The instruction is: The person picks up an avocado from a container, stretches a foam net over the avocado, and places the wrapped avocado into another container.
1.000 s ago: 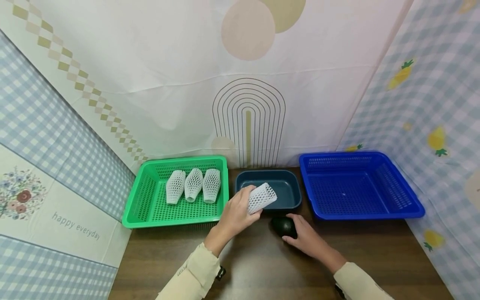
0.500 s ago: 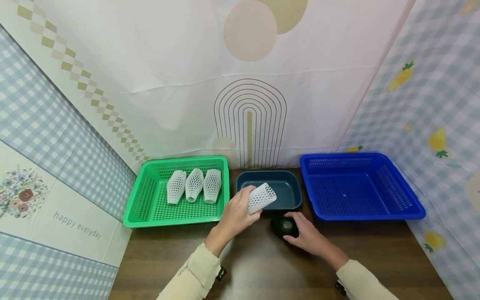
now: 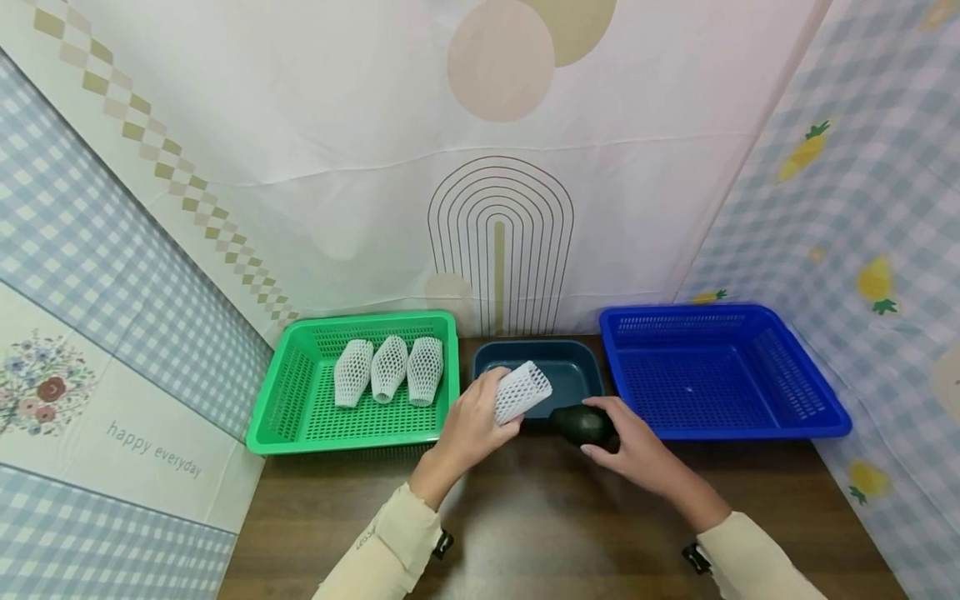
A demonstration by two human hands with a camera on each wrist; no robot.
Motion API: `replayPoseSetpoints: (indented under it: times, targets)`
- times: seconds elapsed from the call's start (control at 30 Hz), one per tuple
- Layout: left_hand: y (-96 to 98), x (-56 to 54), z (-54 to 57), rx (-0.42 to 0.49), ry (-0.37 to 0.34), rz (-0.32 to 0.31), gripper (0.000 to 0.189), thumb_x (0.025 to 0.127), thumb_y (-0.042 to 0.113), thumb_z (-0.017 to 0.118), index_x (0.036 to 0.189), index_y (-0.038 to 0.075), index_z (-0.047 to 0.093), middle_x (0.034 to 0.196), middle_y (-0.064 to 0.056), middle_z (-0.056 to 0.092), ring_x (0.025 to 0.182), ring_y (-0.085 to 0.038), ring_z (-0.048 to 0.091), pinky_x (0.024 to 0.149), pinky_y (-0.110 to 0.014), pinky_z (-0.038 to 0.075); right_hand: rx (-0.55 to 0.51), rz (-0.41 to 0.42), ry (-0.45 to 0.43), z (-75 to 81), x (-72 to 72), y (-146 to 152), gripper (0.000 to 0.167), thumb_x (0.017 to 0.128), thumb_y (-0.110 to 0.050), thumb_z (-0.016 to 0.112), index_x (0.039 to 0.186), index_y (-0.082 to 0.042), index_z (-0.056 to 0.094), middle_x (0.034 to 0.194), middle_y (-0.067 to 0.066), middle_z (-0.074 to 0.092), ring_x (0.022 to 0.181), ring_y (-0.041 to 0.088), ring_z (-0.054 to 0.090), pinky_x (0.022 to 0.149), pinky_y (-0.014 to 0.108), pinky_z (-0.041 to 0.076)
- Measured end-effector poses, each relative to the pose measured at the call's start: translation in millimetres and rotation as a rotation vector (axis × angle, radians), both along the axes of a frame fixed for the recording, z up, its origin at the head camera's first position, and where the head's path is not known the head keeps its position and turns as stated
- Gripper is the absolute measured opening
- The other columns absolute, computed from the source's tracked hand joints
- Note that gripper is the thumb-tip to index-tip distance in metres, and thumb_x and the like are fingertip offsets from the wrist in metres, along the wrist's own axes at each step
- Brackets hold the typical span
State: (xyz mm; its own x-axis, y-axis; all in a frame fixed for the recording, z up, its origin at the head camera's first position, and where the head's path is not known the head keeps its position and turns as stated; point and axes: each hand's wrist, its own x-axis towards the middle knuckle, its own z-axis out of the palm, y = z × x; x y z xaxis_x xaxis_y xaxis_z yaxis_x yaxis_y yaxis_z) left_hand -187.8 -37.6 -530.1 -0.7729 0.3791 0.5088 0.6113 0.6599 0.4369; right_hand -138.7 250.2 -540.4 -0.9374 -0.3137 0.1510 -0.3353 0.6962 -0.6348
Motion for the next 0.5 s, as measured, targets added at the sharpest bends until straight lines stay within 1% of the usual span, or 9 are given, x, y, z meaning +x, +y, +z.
replayPoseSetpoints:
  times: [0.07,0.17,0.23,0.37,0.5]
  targets:
    - [0.3,0.1,0.1,-0.002,-0.006,0.003,0.073,0.079,0.027,0.088,0.139,0.009,0.05,0.126,-0.011,0.067,0.103,-0.022,0.068,0.088,-0.04,0.061,-0.007,-0.005,0.019,8.2,-1.1,2,0.068,0.09,-0.031,0.081,0.147,-0.012,0.048,0.142,0.014,0.055,0.114,0.028,0.06,0.086,0.045,0.055]
    - [0.6,0.4,0.7,-0.006,-0.021,0.005,0.073,0.08,0.027,0.087,0.139,0.009,0.049,0.126,-0.01,0.067,0.103,-0.022,0.068,0.088,-0.04,0.061,-0.031,-0.014,0.05,20.8,-2.8,3,0.068,0.09,-0.029,0.082,0.147,-0.014,0.049,0.141,0.013,0.056,0.107,0.025,0.06,0.079,0.036,0.056]
    - [0.9,0.7,1.5,-0.006,-0.027,0.004,0.072,0.08,0.027,0.087,0.139,0.009,0.049,0.126,-0.01,0.067,0.103,-0.022,0.068,0.087,-0.04,0.061,-0.054,-0.019,0.071,29.3,-4.5,3,0.068,0.089,-0.027,0.082,0.148,-0.014,0.049,0.139,0.013,0.056,0.104,0.024,0.059,0.075,0.033,0.055]
    - [1.5,1.1,2.5,-0.008,-0.035,0.004,0.072,0.08,0.026,0.087,0.139,0.009,0.049,0.126,-0.01,0.067,0.103,-0.023,0.068,0.087,-0.041,0.061,-0.105,-0.023,0.096,45.7,-8.4,3,0.07,0.089,-0.021,0.082,0.149,-0.014,0.047,0.139,0.015,0.057,0.104,0.025,0.06,0.075,0.036,0.057]
    - [2.5,0.3,2.3,-0.023,-0.035,0.004,0.073,0.08,0.027,0.087,0.14,0.01,0.049,0.126,-0.01,0.066,0.104,-0.022,0.068,0.087,-0.04,0.061,-0.117,-0.027,0.095,59.3,-13.4,4,0.071,0.09,-0.021,0.082,0.15,-0.014,0.045,0.137,0.017,0.057,0.102,0.025,0.06,0.075,0.037,0.056]
